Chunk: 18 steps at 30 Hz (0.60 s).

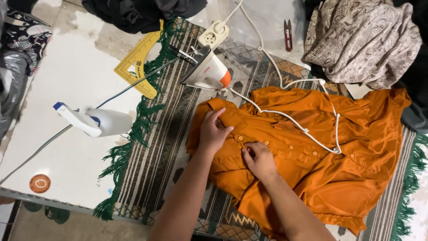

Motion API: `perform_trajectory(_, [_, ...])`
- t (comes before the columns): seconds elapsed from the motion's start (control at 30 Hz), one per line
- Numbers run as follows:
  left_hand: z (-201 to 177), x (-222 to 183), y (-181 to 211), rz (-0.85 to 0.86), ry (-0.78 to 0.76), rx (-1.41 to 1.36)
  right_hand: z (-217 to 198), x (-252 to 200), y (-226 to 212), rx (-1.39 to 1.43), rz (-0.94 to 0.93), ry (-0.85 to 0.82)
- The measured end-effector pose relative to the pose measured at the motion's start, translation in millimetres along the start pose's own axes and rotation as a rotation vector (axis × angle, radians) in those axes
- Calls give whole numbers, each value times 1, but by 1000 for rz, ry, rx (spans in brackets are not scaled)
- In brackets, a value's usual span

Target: Ironing an orange shirt and then folding it on a floor mat.

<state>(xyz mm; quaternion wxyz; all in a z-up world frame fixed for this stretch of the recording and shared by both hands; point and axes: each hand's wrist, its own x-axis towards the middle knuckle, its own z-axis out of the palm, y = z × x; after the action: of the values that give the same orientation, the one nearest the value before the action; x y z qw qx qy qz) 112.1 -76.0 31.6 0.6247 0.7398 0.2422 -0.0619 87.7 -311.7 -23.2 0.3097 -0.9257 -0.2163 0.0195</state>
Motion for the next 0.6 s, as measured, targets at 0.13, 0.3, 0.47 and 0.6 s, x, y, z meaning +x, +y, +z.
perform_trajectory(0.13, [0,4,-2,-50,-77,-171,-8,15,-27,-47,87,215])
perform_trajectory(0.3, [0,-1,2,3,-104,-117,4,28,-49,-260,-325,-88])
perform_trajectory(0.47, [-5,12,-44,399,-17,236,9,14,-17,-375,-291,-335])
perform_trajectory(0.6, [-16,22,-31,242,-10,368,5,13,-14,-398,-318,-373])
